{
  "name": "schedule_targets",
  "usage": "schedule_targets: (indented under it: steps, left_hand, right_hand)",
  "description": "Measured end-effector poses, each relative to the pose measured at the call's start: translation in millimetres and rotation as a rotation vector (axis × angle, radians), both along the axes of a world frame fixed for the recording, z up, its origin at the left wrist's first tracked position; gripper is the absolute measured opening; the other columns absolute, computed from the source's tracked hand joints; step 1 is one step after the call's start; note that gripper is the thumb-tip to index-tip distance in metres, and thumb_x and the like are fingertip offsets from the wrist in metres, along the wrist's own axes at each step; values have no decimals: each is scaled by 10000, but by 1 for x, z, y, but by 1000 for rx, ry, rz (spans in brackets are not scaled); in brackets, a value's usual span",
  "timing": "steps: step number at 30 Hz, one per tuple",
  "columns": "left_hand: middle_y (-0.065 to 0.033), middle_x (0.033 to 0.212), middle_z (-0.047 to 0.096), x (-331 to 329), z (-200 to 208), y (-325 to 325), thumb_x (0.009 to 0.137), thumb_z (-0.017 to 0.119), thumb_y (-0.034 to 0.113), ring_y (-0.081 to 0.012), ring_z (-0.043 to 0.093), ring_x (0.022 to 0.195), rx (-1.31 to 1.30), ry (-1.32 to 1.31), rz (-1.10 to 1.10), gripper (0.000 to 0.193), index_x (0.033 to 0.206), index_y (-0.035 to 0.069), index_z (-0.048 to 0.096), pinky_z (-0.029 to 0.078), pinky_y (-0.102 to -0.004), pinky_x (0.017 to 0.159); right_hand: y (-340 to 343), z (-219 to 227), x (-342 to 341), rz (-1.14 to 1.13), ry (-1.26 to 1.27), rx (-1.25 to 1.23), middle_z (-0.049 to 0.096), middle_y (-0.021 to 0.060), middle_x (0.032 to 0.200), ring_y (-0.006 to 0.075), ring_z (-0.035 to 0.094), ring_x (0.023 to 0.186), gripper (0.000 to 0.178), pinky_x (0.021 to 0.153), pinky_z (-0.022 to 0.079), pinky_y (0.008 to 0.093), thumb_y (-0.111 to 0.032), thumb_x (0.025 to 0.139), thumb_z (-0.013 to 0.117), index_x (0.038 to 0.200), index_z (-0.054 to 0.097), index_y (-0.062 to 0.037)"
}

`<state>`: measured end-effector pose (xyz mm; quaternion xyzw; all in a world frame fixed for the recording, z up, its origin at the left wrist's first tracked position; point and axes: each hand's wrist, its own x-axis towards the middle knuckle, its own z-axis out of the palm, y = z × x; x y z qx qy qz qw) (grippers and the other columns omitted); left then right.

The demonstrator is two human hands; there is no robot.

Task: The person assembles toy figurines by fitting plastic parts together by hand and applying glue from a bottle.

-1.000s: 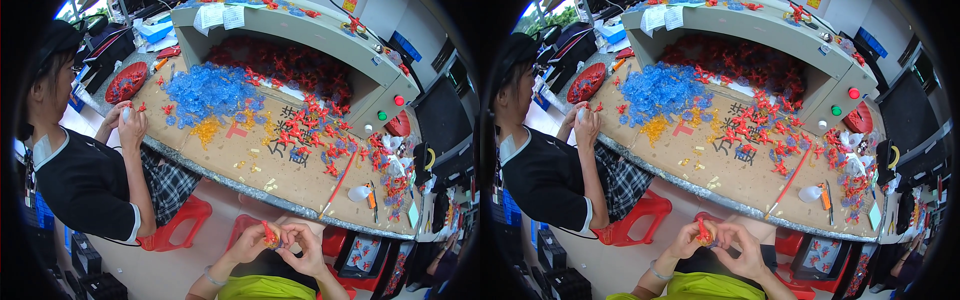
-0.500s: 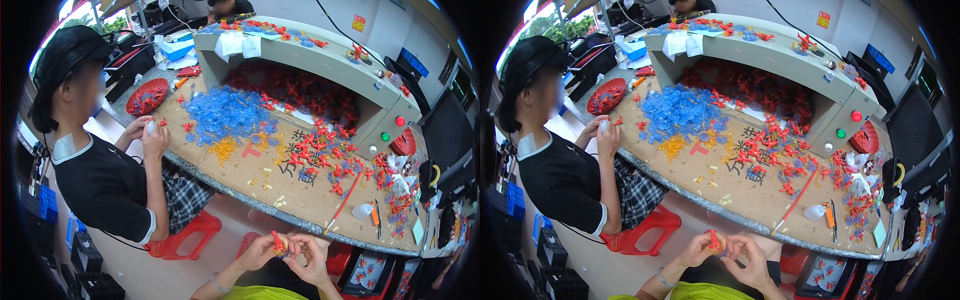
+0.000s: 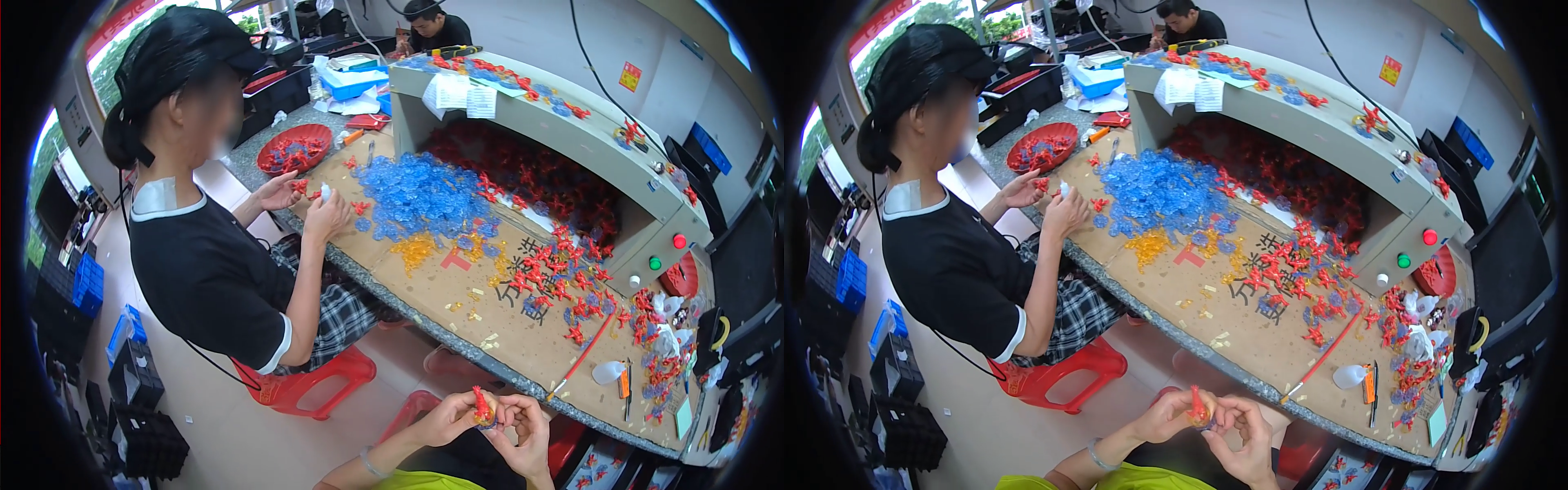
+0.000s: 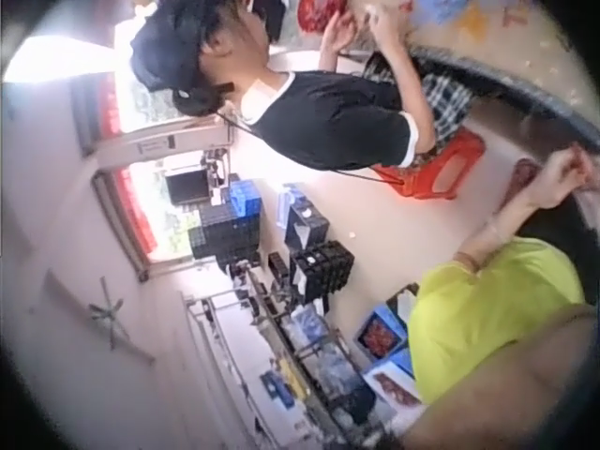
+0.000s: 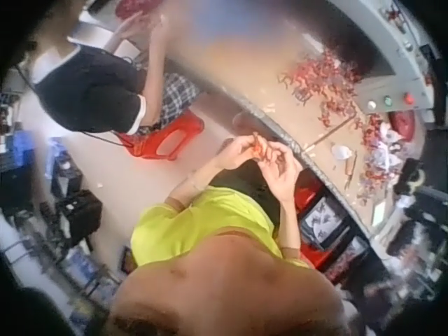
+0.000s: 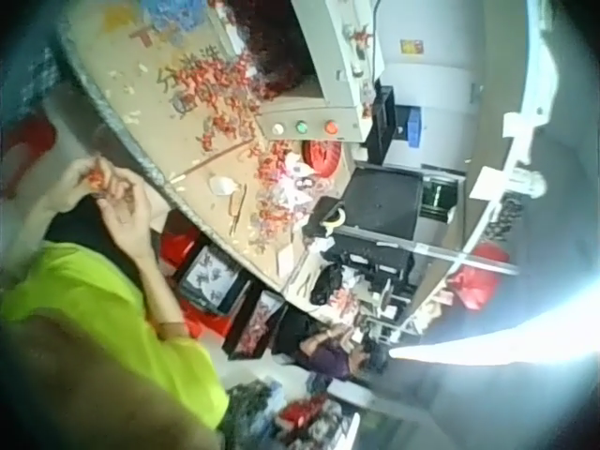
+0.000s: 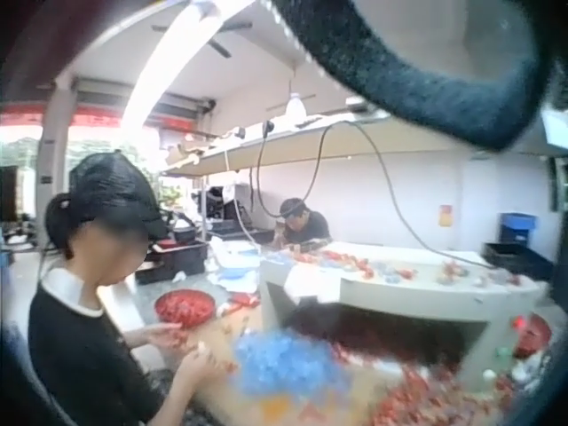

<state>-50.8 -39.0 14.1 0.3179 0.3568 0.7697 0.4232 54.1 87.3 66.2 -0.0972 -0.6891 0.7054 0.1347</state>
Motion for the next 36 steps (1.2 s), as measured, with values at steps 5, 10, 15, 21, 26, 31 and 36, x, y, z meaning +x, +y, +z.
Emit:
schedule_targets:
  steps: [5,10,15,21,26,31,36]
  left_hand:
    - [-58,1019,550,0,-4,-8,983,489,210,-135,524,938,25,6,52,208,1048,17,528,415,-277,839]
    - [-50,996,542,1,-9,-16,988,478,213,-125,516,922,76,-30,62,203,1036,22,529,415,-264,816]
    - [-46,985,538,-3,-4,-24,988,480,217,-118,513,905,74,20,94,205,1027,23,532,418,-256,807]
    - [-48,974,540,1,-11,-26,987,482,204,-123,522,901,59,43,94,199,1030,16,532,419,-264,816]
    - [-54,984,543,6,-5,-22,988,481,202,-130,530,917,89,59,63,201,1032,12,531,424,-275,829]
    - [-58,996,545,11,-3,-20,992,470,195,-134,534,927,74,70,59,194,1031,15,532,426,-283,843]
    - [-52,1000,543,12,-5,-21,991,469,183,-136,531,925,46,83,63,186,1034,13,532,424,-281,841]
  right_hand:
    - [-11,2,-4,-24,-48,-19,480,21,852,70,486,791,506,740,428,196,76,700,704,1151,476,41]
    - [-19,2,-7,-11,-76,33,463,19,845,78,468,791,509,749,409,210,49,702,705,1153,470,37]
    - [-24,1,-11,2,-59,19,465,17,857,78,474,807,513,758,417,207,46,702,711,1154,469,33]
    - [-24,1,-7,41,-46,53,464,17,869,76,475,816,520,759,424,208,50,704,713,1163,468,32]
    - [-20,-1,1,30,-19,32,462,16,869,75,473,814,520,760,421,207,52,702,711,1163,469,35]
    - [-20,-3,8,-19,-41,27,459,15,867,73,469,810,529,759,418,205,50,697,716,1165,469,38]
    - [-19,-5,7,21,-2,29,455,13,846,68,467,784,524,736,417,192,53,697,714,1161,471,43]
